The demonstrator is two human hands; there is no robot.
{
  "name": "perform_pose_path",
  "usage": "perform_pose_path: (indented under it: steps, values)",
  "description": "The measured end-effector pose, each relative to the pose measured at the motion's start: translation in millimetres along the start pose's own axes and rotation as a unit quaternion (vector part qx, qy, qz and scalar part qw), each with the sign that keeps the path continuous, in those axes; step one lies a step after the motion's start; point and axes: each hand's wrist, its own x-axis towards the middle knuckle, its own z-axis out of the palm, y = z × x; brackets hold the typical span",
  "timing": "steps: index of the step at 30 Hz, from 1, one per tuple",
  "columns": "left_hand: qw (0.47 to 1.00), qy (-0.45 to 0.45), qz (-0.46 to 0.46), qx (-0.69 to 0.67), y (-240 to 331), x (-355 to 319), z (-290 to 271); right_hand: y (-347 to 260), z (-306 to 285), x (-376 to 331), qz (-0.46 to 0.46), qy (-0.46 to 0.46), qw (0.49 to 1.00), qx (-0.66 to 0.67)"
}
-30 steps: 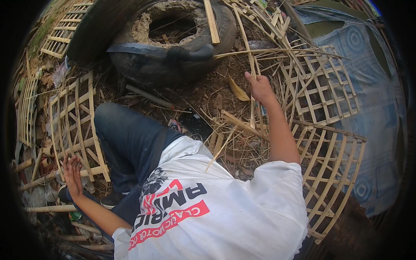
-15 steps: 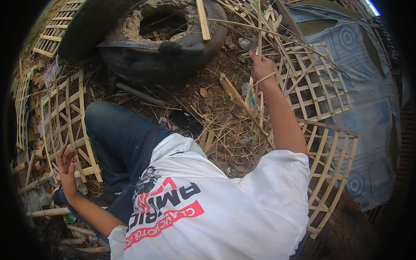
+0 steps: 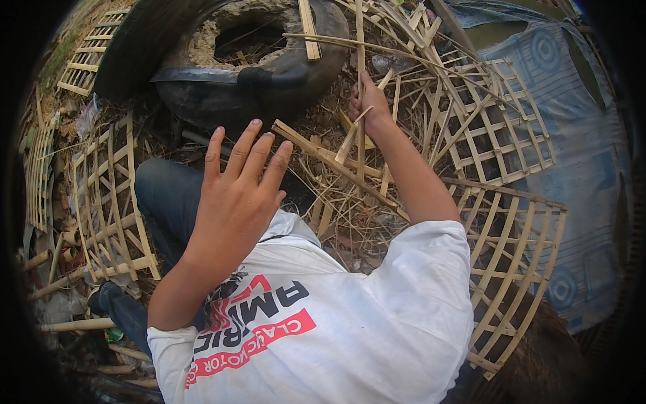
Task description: The person assembles a square bamboo lattice frame by hand, positioning thin bamboo strips, hammering small nails to secure the joints, and then splitting a piece of bamboo into thinner strips.
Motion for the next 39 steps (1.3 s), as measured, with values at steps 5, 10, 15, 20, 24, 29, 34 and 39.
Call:
perform_pose_path:
  steps: [5, 10, 15, 20, 24, 29, 34, 39]
  values:
    - [0.987, -0.016, 0.073, 0.139, 14, 29, 40, 3, 1, 0, 0.043, 0.016, 0.999, -0.026]
    - [0.974, -0.044, 0.108, 0.195, 27, 45, 49, 8, 2, 0, 0.082, 0.042, 0.995, -0.048]
    - [0.966, -0.099, 0.127, 0.200, 30, 55, 57, 15, 0, -1, 0.078, 0.032, 0.995, -0.045]
    - [0.981, -0.130, 0.048, 0.135, 29, 47, 91, 23, 3, 2, 0.096, 0.023, 0.995, -0.024]
    - [0.985, -0.147, 0.041, 0.086, 26, 45, 90, 37, -2, 3, 0.097, 0.012, 0.995, -0.005]
    - [0.982, -0.153, 0.042, 0.100, 18, 40, 102, 42, 7, 0, 0.017, 0.049, 0.999, -0.012]
    - [0.986, -0.143, 0.054, 0.067, 6, 26, 125, 49, 14, -8, -0.050, 0.055, 0.996, -0.040]
    - [0.989, -0.137, 0.053, 0.026, -5, 16, 141, 55, 17, -19, -0.104, 0.063, 0.992, -0.028]
